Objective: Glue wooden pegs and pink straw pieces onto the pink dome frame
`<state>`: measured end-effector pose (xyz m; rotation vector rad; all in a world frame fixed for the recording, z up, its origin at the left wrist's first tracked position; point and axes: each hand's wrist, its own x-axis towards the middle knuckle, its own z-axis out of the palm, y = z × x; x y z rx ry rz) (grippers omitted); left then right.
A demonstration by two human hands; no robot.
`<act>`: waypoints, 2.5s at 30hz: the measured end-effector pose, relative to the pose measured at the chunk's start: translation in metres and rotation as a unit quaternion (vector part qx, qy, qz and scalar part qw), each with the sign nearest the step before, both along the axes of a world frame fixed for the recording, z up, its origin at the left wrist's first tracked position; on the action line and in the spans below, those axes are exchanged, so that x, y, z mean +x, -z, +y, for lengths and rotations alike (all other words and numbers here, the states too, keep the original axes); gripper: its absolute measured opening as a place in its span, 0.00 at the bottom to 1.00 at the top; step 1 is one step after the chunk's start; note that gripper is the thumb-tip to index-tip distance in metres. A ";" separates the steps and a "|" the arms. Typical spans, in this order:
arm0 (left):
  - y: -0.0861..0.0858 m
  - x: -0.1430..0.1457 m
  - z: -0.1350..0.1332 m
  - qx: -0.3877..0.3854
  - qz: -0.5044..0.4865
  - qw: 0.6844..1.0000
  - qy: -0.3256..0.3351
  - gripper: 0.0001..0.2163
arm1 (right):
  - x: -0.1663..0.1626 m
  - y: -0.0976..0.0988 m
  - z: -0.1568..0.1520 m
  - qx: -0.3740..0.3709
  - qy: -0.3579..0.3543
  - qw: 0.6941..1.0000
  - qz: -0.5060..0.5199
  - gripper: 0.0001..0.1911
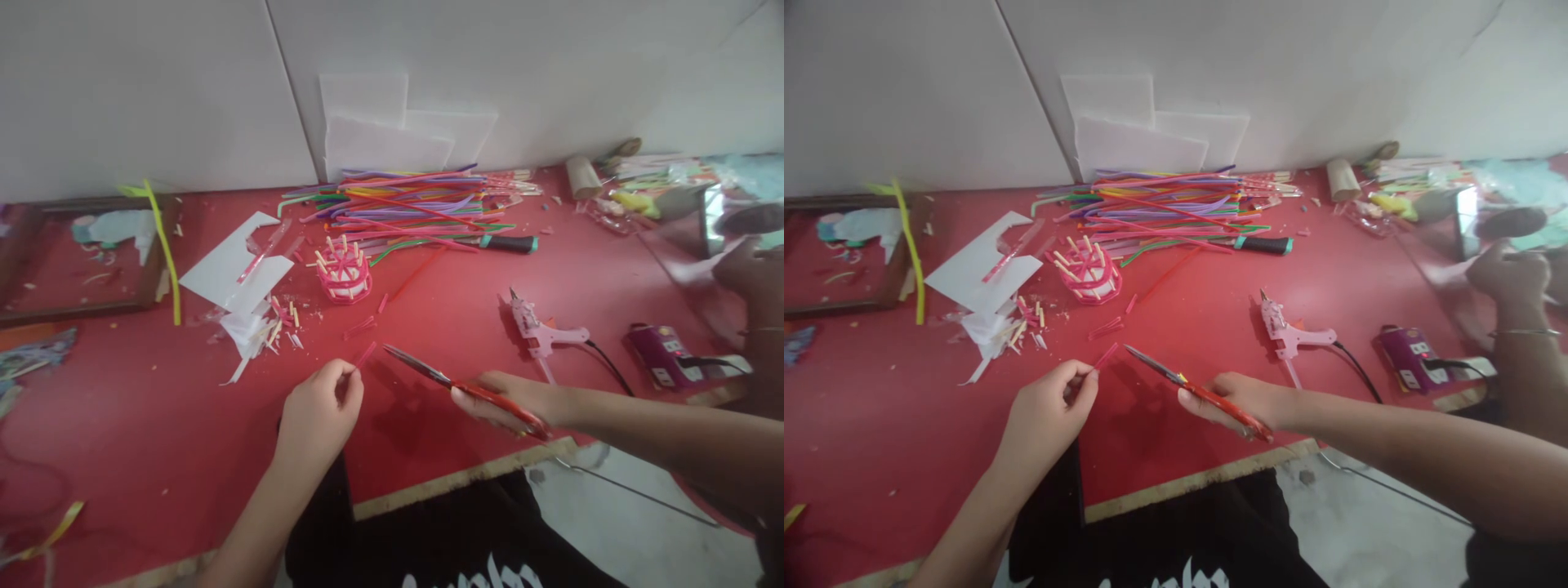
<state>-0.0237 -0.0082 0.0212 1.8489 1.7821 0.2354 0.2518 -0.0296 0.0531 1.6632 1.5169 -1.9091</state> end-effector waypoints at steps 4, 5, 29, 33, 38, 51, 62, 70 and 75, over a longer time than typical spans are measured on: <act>0.000 0.003 0.002 0.008 -0.019 1.000 0.001 0.07 | -0.002 0.001 -0.007 0.036 -0.010 0.999 0.029 0.29; 0.000 0.004 0.002 0.010 -0.023 1.000 0.003 0.07 | -0.003 0.002 -0.009 0.049 -0.011 0.998 0.038 0.29; 0.005 0.007 0.006 -0.098 -0.214 0.972 -0.008 0.12 | -0.016 0.000 -0.011 0.052 -0.029 0.998 0.006 0.35; 0.006 0.007 0.006 -0.108 -0.226 0.968 -0.009 0.11 | -0.016 0.001 -0.010 0.055 -0.037 0.998 -0.007 0.35; 0.007 0.001 0.008 -0.108 -0.234 0.966 -0.017 0.16 | -0.011 0.008 -0.011 0.060 -0.031 0.998 -0.017 0.35; 0.001 0.000 0.018 -0.068 -0.085 0.994 0.013 0.12 | -0.008 0.014 -0.005 0.089 -0.029 0.995 -0.038 0.34; 0.001 0.002 0.018 -0.110 -0.091 0.990 0.017 0.09 | -0.004 0.017 -0.007 0.073 -0.002 0.997 -0.024 0.32; -0.001 -0.001 0.015 -0.097 -0.090 0.991 0.007 0.08 | -0.002 0.021 -0.007 0.052 0.009 0.998 -0.026 0.31; 0.002 -0.003 0.014 -0.093 -0.097 0.991 0.000 0.08 | -0.002 0.020 -0.008 0.057 0.011 0.998 -0.024 0.31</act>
